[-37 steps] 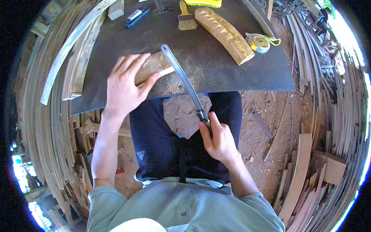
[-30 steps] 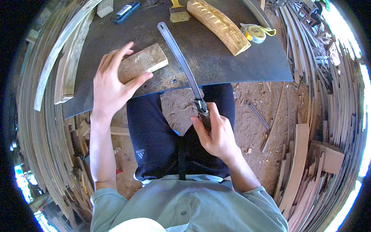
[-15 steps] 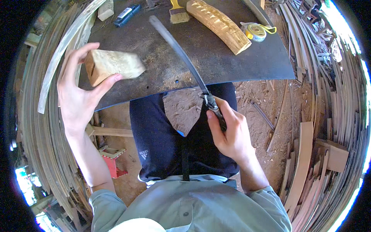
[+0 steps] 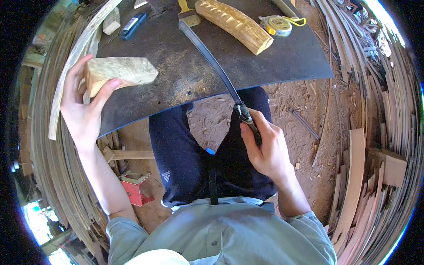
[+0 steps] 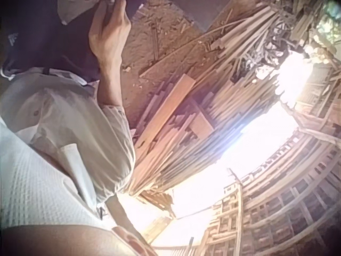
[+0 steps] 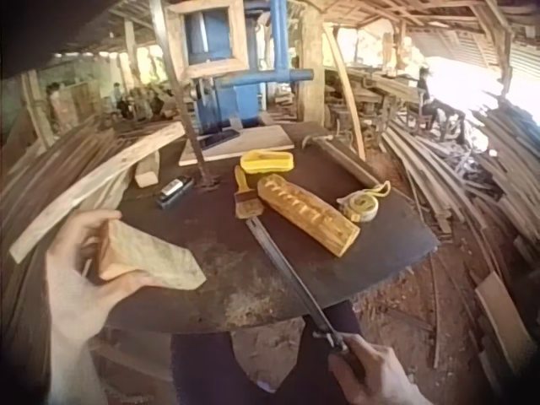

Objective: Sawing a small rectangular block of wood with a handheld handsaw on a workshop table.

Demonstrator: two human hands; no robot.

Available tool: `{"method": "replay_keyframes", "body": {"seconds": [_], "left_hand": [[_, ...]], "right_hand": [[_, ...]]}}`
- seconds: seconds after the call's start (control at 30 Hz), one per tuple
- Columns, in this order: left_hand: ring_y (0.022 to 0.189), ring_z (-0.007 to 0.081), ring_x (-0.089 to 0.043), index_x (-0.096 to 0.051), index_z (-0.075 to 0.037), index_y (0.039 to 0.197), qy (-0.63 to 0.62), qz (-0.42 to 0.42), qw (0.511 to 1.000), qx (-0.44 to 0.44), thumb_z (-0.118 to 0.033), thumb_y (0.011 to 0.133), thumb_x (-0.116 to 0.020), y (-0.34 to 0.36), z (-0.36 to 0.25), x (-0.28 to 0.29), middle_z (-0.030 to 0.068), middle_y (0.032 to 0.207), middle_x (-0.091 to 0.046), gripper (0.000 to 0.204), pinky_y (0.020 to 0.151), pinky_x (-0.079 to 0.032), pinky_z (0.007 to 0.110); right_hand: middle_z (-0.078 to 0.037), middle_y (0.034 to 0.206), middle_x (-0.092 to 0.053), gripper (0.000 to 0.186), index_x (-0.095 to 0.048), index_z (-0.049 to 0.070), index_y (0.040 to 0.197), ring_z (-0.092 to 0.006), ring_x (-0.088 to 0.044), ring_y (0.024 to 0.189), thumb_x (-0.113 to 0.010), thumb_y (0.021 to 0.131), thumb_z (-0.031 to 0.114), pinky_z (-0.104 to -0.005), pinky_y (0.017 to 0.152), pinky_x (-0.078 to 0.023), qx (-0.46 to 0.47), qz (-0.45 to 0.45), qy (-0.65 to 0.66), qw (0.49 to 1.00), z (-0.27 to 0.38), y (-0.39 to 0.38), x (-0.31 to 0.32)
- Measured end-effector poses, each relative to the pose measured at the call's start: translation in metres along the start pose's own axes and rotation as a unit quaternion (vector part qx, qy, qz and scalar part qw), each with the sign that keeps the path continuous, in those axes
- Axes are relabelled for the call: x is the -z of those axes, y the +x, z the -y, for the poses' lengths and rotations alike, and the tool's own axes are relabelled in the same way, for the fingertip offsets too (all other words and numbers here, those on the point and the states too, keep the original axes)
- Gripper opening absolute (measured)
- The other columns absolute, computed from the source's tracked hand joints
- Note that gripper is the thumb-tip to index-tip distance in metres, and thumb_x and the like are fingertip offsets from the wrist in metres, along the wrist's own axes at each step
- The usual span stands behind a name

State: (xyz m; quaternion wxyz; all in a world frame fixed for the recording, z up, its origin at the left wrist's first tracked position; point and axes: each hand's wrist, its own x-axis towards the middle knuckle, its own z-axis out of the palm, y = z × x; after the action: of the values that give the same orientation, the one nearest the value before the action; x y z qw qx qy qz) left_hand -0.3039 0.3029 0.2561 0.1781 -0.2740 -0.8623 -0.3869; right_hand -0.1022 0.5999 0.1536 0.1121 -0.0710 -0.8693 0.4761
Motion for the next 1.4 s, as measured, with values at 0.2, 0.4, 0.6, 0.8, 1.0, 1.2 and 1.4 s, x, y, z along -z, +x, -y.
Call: {"method": "replay_keyframes", "body": {"seconds": [0.2, 0.4, 0.6, 0.8, 1.0, 1.2, 1.4], "left_hand": [[0.111, 0.0238, -0.073, -0.063, -0.006, 0.133, -0.094, 0.026, 0.994, 0.056, -0.019, 0.079, -0.099, -0.04, 0.031, -0.046, 0.0129, 0.123, -0.072, 0.066, 0.1, -0.058, 0.038], [0.123, 0.0284, -0.066, -0.066, -0.006, 0.136, 0.062, 0.084, 0.994, -0.025, -0.024, 0.08, -0.096, -0.044, 0.029, -0.049, 0.0119, 0.131, -0.069, 0.066, 0.109, -0.052, 0.044], [0.125, 0.0306, -0.065, -0.067, -0.005, 0.143, 0.111, 0.069, 0.989, -0.073, -0.044, 0.091, -0.086, -0.028, 0.011, -0.075, 0.0112, 0.131, -0.07, 0.069, 0.11, -0.051, 0.047], [0.12, 0.0303, -0.068, -0.075, -0.005, 0.132, 0.151, 0.103, 0.98, -0.073, -0.043, 0.096, -0.079, -0.026, 0.022, -0.09, 0.0107, 0.124, -0.07, 0.052, 0.107, -0.053, 0.045], [0.115, 0.0292, -0.069, -0.075, -0.006, 0.131, 0.156, 0.088, 0.981, -0.08, -0.042, 0.095, -0.08, -0.026, 0.024, -0.094, 0.0089, 0.124, -0.07, 0.051, 0.103, -0.055, 0.045], [0.114, 0.0285, -0.07, -0.076, -0.007, 0.13, 0.145, 0.084, 0.982, -0.083, -0.042, 0.094, -0.081, -0.027, 0.026, -0.093, 0.0072, 0.122, -0.07, 0.05, 0.101, -0.056, 0.044], [0.114, 0.0274, -0.07, -0.077, -0.007, 0.128, 0.148, 0.083, 0.982, -0.083, -0.044, 0.092, -0.082, -0.027, 0.029, -0.094, 0.0065, 0.122, -0.071, 0.052, 0.099, -0.057, 0.044]], "right_hand": [[-0.025, 0.087, -0.069, 0.022, -0.062, -0.003, 0.123, -0.0462, -0.071, 0.08, -0.065, 0.105, 0.009, -0.0454, 0.071, -0.055, 0.009, 0.016, 0.032, 0.999, -0.002, 0.0, -0.006], [-0.025, 0.079, -0.066, 0.018, -0.058, -0.003, 0.115, -0.0453, -0.07, 0.073, -0.065, 0.105, 0.01, -0.0493, 0.062, -0.052, 0.043, 0.035, 0.002, 0.998, -0.004, 0.008, -0.035], [-0.021, 0.061, -0.061, 0.022, -0.049, -0.001, 0.106, -0.0437, -0.066, 0.057, -0.062, 0.108, 0.016, -0.0523, 0.05, -0.05, 0.086, 0.013, -0.053, 0.995, -0.001, 0.021, -0.069], [-0.023, 0.06, -0.061, 0.024, -0.048, 0.0, 0.107, -0.0463, -0.066, 0.057, -0.059, 0.11, 0.021, -0.0553, 0.051, -0.051, 0.047, 0.038, -0.07, 0.996, 0.004, 0.03, -0.076], [-0.024, 0.06, -0.062, 0.025, -0.049, 0.0, 0.108, -0.046, -0.067, 0.057, -0.06, 0.11, 0.023, -0.0556, 0.051, -0.052, 0.041, 0.042, -0.075, 0.995, 0.003, 0.033, -0.079], [-0.023, 0.059, -0.062, 0.025, -0.049, 0.0, 0.109, -0.0453, -0.067, 0.057, -0.06, 0.109, 0.023, -0.055, 0.051, -0.052, 0.042, 0.042, -0.075, 0.995, 0.006, 0.034, -0.079], [-0.023, 0.061, -0.063, 0.023, -0.049, 0.0, 0.109, -0.0446, -0.067, 0.057, -0.06, 0.109, 0.02, -0.0537, 0.051, -0.052, 0.044, 0.046, -0.074, 0.995, 0.008, 0.034, -0.08]]}}
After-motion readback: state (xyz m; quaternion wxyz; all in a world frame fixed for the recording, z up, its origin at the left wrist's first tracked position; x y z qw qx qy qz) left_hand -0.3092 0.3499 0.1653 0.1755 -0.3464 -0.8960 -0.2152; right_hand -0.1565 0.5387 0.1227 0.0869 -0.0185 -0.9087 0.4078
